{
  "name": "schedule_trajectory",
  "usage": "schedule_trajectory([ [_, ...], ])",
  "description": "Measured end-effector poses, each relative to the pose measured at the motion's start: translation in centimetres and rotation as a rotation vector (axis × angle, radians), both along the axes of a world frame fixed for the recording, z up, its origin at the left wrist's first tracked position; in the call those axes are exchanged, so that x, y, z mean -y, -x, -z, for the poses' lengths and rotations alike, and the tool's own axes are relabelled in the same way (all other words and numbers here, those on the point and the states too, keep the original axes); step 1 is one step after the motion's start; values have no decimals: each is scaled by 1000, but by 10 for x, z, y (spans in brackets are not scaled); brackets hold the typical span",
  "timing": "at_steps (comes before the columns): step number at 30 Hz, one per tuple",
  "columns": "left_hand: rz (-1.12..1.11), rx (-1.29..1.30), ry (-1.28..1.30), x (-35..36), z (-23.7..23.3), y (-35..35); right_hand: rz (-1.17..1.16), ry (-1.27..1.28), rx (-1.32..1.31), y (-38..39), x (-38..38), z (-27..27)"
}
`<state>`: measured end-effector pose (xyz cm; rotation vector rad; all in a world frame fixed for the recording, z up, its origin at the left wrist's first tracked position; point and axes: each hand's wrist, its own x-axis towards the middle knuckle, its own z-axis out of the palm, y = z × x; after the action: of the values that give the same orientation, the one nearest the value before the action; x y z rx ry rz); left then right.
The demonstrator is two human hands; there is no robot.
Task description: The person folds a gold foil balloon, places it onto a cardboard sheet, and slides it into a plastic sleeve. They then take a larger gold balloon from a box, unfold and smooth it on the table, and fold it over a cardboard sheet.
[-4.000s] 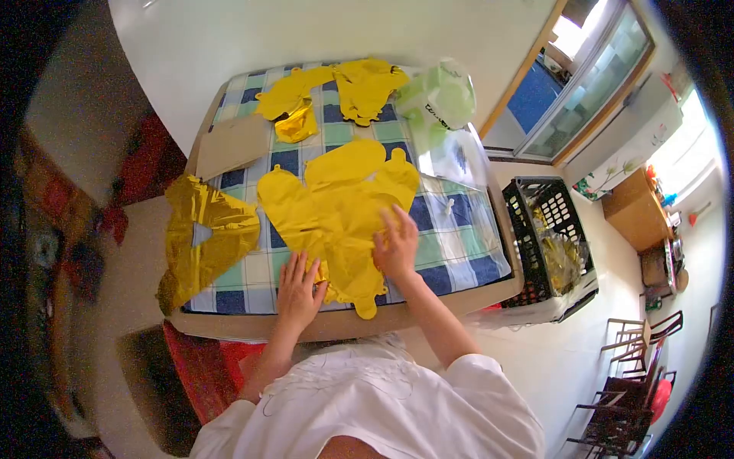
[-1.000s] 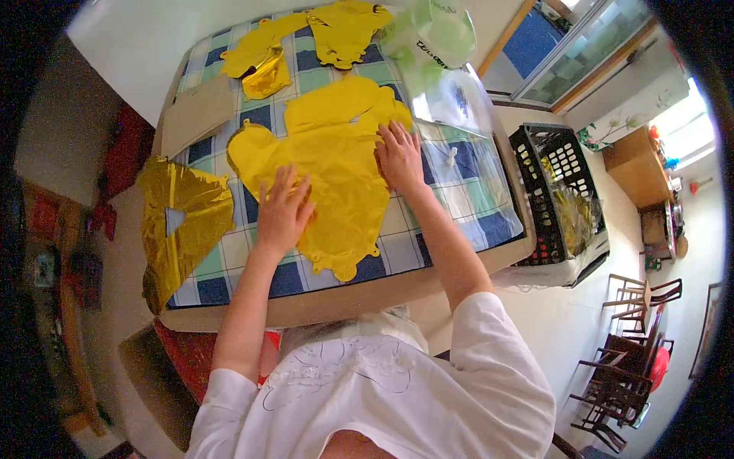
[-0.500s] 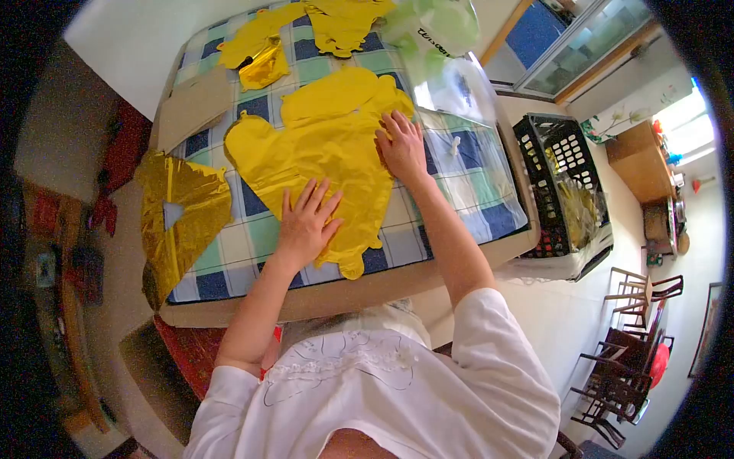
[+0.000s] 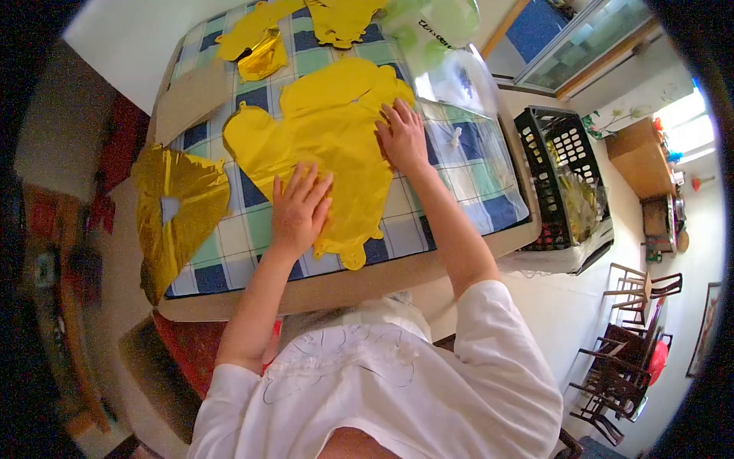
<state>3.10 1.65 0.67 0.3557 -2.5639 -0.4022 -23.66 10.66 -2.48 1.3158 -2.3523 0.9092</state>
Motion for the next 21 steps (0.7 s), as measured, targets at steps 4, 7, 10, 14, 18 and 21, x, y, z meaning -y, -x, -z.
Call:
schedule_trajectory([
  [4, 54, 43, 18, 0, 8, -1, -2, -13, -21, 0, -1, 1],
  [7, 50, 35, 11, 0, 8, 0, -9, -7, -25, 1, -1, 1],
  [10, 55, 41, 7, 0, 7, 0, -4, -13, -19, 0, 0, 0],
  [14, 55, 37, 7, -1, 7, 0, -1, -16, -18, 0, -1, -1],
  [18, 50, 42, 1, -1, 5, 0, 8, -27, 7, -1, -1, -2],
  [21, 51, 39, 7, -1, 6, 0, 11, -32, -14, -1, -1, -2],
])
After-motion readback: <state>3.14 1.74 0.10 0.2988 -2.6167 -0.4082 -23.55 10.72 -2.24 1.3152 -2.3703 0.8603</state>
